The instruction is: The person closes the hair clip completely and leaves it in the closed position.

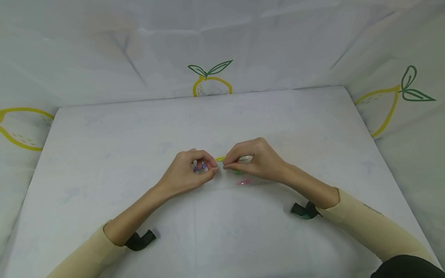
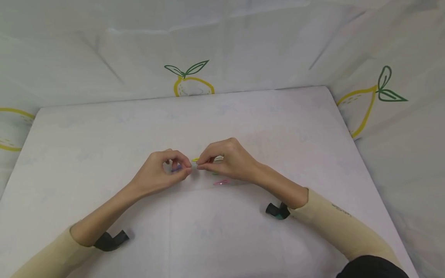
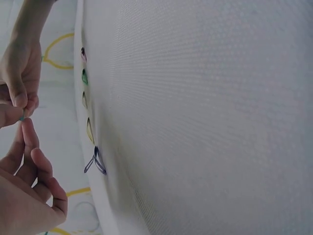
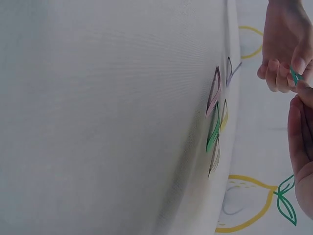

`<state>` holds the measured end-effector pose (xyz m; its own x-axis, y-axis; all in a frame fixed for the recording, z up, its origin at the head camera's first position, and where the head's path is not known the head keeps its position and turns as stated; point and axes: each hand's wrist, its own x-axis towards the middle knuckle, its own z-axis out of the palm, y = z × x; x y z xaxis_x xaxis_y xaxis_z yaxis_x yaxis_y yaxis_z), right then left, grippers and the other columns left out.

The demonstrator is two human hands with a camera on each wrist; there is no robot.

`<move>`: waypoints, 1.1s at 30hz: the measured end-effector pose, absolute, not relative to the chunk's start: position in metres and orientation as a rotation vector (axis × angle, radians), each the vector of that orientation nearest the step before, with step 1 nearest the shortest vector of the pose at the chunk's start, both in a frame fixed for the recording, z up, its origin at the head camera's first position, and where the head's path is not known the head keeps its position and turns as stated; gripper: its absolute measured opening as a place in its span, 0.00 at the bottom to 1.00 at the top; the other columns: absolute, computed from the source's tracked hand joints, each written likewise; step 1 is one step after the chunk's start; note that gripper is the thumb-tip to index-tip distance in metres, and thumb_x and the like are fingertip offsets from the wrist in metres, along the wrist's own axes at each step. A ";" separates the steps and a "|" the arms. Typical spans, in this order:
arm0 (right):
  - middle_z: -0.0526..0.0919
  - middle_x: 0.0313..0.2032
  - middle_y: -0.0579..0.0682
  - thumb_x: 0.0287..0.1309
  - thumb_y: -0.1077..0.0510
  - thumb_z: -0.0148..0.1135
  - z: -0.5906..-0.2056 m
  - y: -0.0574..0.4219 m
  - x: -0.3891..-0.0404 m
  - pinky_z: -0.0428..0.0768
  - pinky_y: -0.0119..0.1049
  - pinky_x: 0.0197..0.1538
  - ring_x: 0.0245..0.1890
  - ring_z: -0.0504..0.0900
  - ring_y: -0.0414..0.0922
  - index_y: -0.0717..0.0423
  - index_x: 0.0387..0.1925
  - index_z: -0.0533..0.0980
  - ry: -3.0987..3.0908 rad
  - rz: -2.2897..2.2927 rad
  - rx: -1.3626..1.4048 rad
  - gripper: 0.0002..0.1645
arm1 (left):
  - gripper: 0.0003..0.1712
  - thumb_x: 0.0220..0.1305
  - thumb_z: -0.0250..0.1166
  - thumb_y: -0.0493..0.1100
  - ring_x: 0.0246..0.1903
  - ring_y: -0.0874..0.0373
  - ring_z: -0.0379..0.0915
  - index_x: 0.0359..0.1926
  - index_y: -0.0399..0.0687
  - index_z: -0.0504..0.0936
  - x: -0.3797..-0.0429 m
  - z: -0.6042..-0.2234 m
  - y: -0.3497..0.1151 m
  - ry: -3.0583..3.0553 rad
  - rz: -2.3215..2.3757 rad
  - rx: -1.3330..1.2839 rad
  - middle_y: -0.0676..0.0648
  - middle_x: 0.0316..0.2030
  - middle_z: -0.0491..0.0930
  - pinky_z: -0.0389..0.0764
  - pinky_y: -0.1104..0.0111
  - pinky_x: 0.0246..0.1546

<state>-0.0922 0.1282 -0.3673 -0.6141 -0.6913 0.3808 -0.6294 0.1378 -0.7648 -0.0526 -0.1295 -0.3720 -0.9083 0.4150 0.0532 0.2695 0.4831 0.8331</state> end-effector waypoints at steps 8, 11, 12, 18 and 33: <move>0.95 0.36 0.47 0.54 0.69 0.82 -0.367 0.128 -0.091 0.88 0.30 0.43 0.36 0.92 0.39 0.55 0.36 0.91 2.325 -1.528 -1.333 0.10 | 0.03 0.66 0.72 0.44 0.34 0.53 0.75 0.37 0.53 0.91 -0.053 -0.373 -0.130 2.539 1.375 0.579 0.57 0.31 0.86 0.71 0.70 0.37; 0.94 0.36 0.47 0.54 0.68 0.82 -0.367 0.129 -0.090 0.89 0.35 0.41 0.34 0.89 0.37 0.55 0.38 0.90 2.331 -1.510 -1.307 0.10 | 0.03 0.65 0.73 0.43 0.33 0.54 0.75 0.38 0.52 0.91 -0.053 -0.373 -0.130 2.546 1.375 0.580 0.57 0.31 0.86 0.71 0.71 0.36; 0.94 0.36 0.47 0.55 0.67 0.82 -0.366 0.129 -0.090 0.89 0.37 0.41 0.34 0.89 0.37 0.55 0.38 0.90 2.333 -1.501 -1.291 0.10 | 0.03 0.65 0.73 0.43 0.33 0.54 0.75 0.38 0.52 0.91 -0.053 -0.373 -0.130 2.550 1.375 0.580 0.57 0.31 0.86 0.71 0.71 0.36; 0.93 0.38 0.46 0.59 0.64 0.81 -0.365 0.129 -0.089 0.90 0.42 0.43 0.35 0.88 0.35 0.55 0.41 0.89 2.342 -1.429 -1.201 0.09 | 0.03 0.63 0.74 0.41 0.32 0.53 0.75 0.37 0.53 0.91 -0.053 -0.373 -0.130 2.580 1.376 0.599 0.58 0.29 0.87 0.69 0.70 0.35; 0.94 0.40 0.45 0.61 0.63 0.79 -0.362 0.130 -0.088 0.90 0.40 0.44 0.36 0.89 0.34 0.55 0.45 0.90 2.349 -1.377 -1.169 0.11 | 0.05 0.59 0.74 0.39 0.29 0.50 0.74 0.34 0.56 0.91 -0.052 -0.376 -0.131 2.654 1.406 0.647 0.55 0.24 0.82 0.65 0.64 0.41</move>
<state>-0.0876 0.1302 -0.3622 -0.6756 -0.7026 0.2234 -0.5381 0.2628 -0.8009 -0.0515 -0.1309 -0.3761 -0.9091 0.3951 0.1324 0.3315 0.4933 0.8042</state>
